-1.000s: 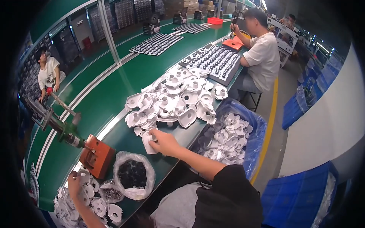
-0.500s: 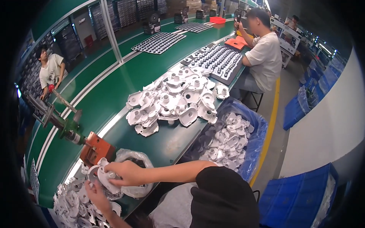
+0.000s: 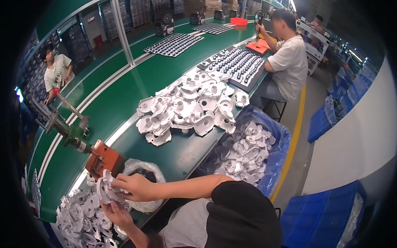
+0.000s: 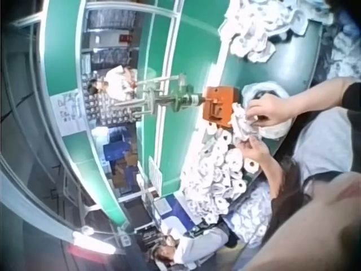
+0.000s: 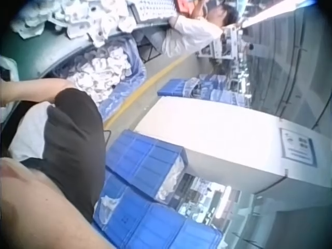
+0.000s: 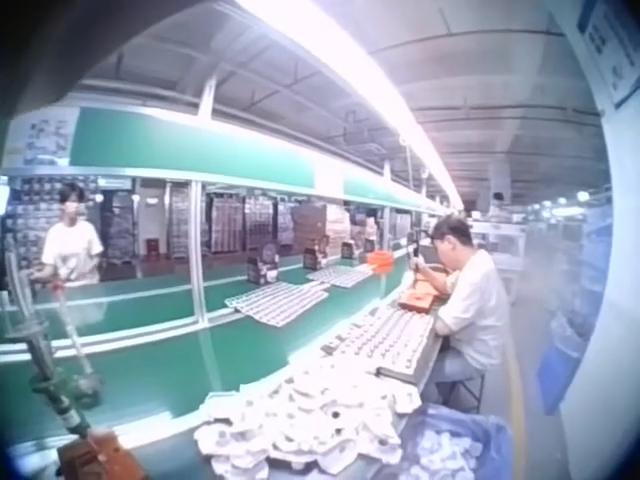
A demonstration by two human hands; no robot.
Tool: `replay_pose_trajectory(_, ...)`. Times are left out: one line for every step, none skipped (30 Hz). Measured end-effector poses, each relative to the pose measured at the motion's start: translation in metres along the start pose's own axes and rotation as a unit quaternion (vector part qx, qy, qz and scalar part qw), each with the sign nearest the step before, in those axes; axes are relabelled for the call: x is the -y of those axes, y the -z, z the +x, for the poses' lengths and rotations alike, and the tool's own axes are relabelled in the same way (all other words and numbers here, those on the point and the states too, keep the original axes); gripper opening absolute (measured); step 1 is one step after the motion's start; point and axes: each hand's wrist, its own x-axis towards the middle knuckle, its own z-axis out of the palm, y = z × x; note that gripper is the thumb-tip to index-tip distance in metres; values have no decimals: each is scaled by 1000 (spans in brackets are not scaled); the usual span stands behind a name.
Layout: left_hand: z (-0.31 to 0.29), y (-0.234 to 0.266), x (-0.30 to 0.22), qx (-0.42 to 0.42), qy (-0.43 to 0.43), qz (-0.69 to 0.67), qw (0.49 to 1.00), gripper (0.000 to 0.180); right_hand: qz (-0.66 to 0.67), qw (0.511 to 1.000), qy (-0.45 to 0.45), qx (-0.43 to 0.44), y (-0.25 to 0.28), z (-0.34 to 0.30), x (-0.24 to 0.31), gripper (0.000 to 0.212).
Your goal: Manually assembling small plastic housings with internal components using a lever-operated press machine.
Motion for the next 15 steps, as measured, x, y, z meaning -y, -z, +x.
replay_pose_trajectory(0, 6, 2, -3, 4, 17, 1000, 41, 15, 1000, 6, -1, 0, 0, -1, 35)
replay_pose_trajectory(0, 10, 3, -7, 8, 36, 999, 41, 19, 1000, 4, 1, 0, -1, -1, 35)
replay_pose_trajectory(0, 12, 5, -13, 11, 40, 999, 41, 19, 1000, -5, 7, 0, 0, 0, 34)
replay_pose_trajectory(-1, 13, 2, -11, 1, 52, 999, 42, 25, 999, -12, 19, -3, 1, 2, 34)
replay_pose_trajectory(-6, 16, -2, -16, -6, 70, 997, 43, 22, 999, -21, 26, -8, 1, 2, 33)
replay_pose_trajectory(-7, 11, -5, -36, 14, 119, 992, 46, 46, 997, -55, 34, -5, 1, 1, 32)
replay_pose_trajectory(-7, 18, 3, -2, 2, 123, 992, 46, 54, 998, 5, -43, -13, -1, -8, 34)
replay_pose_trajectory(-8, 10, 6, -5, -2, 88, 996, 43, 93, 990, -106, 13, -6, 0, -2, 38)
replay_pose_trajectory(-8, 2, 6, -7, 9, 65, 998, 39, 102, 982, -160, 27, -3, 0, 0, 34)
replay_pose_trajectory(3, -9, 7, 56, -66, 75, 993, 34, 126, 974, -187, 8, 0, -4, -7, 36)
replay_pose_trajectory(6, -14, 3, 75, -62, 53, 994, 26, 113, 979, -171, -11, 1, -4, -8, 37)
replay_pose_trajectory(6, -12, -3, 71, -23, 83, 994, 20, 154, 956, -243, 56, 5, -9, -13, 39)
replay_pose_trajectory(5, -15, -10, 57, 4, 140, 989, 17, 171, 957, -232, 40, 5, -8, -12, 39)
replay_pose_trajectory(3, -13, -9, 63, 9, 144, 988, 18, 167, 963, -208, 37, 4, -6, -12, 37)
replay_pose_trajectory(1, -14, -10, 58, -12, 132, 989, 20, 162, 961, -215, 66, 4, -3, -10, 35)
